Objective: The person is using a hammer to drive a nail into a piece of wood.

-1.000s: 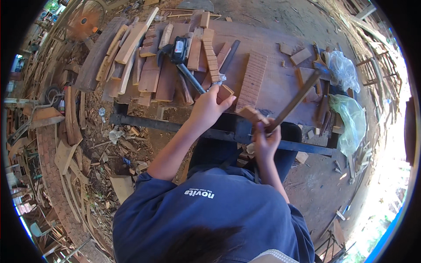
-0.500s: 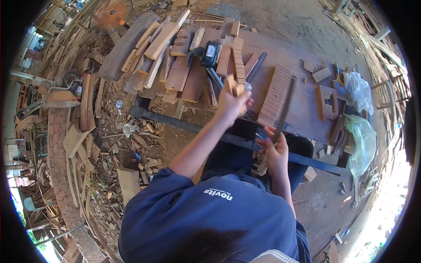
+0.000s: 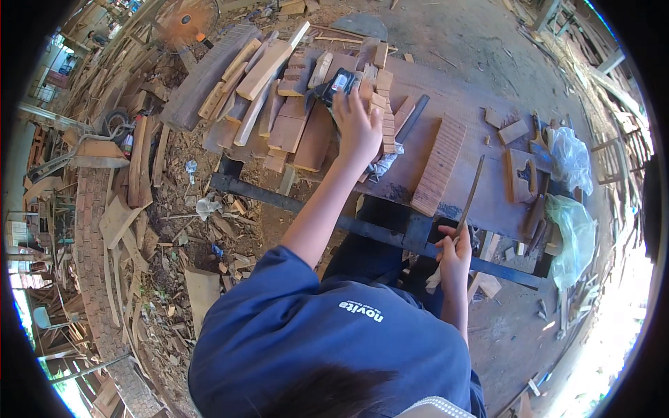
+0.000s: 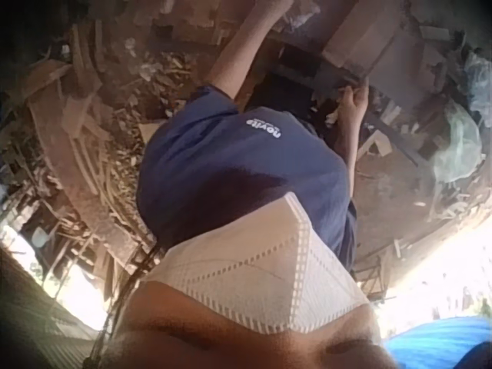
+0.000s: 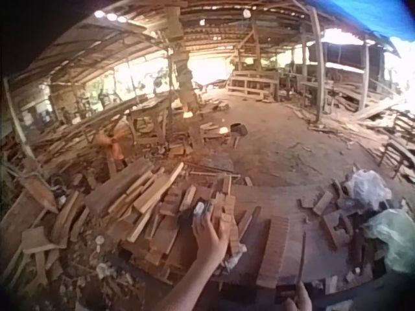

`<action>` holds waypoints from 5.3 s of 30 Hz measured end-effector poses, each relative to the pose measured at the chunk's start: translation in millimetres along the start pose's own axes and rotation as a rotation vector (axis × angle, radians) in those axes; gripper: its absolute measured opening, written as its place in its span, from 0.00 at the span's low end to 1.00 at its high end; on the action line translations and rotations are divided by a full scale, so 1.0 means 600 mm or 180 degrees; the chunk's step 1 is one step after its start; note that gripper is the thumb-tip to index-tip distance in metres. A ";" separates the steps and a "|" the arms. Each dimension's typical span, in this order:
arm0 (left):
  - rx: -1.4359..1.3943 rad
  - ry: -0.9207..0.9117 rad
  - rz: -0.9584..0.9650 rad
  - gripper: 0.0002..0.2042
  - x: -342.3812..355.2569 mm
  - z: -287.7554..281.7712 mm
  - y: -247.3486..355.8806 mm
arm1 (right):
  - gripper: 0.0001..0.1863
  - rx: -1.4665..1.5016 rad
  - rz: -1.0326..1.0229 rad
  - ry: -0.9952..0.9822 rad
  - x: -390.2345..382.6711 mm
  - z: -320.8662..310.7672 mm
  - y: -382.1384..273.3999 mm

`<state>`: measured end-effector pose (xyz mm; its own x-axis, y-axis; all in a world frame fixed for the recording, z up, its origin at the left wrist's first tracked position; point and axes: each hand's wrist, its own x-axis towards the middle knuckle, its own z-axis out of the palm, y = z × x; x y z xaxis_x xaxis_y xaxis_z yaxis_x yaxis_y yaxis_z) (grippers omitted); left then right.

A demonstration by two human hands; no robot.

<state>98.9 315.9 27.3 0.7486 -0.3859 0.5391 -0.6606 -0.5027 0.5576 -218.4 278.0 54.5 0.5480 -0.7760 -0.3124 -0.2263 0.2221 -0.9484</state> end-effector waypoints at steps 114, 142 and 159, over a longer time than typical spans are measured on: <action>-0.3071 -0.3337 0.0219 0.06 -0.072 0.327 0.377 | 0.07 0.1057 -0.0081 0.1523 -0.042 -0.324 0.250; -0.2405 -0.2212 0.1234 0.11 -0.127 0.291 0.335 | 0.17 0.0335 -0.0274 0.0932 0.073 -0.246 0.035; -0.2307 -0.2796 0.0921 0.18 -0.118 0.283 0.325 | 0.20 -0.0629 0.0134 0.0716 0.126 -0.214 -0.060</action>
<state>-73.3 113.8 -9.0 0.1597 -0.9570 0.2421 -0.4777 0.1397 0.8673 -272.3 135.4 72.0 0.3475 -0.8848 -0.3105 -0.4094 0.1548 -0.8991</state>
